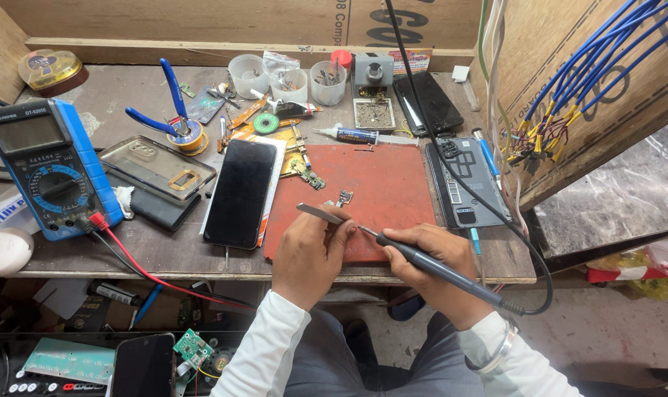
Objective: The person solders components on a small phone circuit board placed on a red mat, holding the board with tweezers in one hand and a soldering iron in the other. They apply liquid from a syringe onto the board, reposition it, and continue soldering and probing the board with tools.
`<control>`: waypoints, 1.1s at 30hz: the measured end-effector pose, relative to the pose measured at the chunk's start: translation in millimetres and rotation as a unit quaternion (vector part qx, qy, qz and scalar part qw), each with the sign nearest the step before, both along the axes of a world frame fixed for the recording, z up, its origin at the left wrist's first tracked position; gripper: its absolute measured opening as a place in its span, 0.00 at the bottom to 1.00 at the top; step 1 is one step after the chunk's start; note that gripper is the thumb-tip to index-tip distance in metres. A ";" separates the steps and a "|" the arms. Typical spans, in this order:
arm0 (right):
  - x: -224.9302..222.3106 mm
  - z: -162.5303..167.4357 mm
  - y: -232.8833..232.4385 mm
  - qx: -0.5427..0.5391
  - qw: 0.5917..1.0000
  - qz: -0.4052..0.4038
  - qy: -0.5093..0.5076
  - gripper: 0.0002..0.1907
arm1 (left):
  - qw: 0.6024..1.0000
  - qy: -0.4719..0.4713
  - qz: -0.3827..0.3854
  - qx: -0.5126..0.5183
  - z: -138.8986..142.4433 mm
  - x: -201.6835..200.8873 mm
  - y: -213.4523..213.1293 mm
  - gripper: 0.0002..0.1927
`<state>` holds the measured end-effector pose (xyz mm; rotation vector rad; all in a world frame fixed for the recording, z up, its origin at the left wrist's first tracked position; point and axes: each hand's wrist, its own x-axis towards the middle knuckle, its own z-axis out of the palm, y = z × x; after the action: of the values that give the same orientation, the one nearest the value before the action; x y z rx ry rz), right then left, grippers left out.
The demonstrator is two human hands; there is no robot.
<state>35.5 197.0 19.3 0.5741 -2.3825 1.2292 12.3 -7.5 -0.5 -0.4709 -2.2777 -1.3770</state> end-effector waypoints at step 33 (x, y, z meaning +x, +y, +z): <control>0.5 -1.4 1.7 -0.009 1.000 0.005 -0.003 0.10 | 1.000 -0.007 -0.008 -0.003 1.9 1.2 0.2 0.06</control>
<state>36.0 198.7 17.9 0.5779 -2.3740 1.2575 13.5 -7.3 1.4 -0.4832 -2.2955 -1.3845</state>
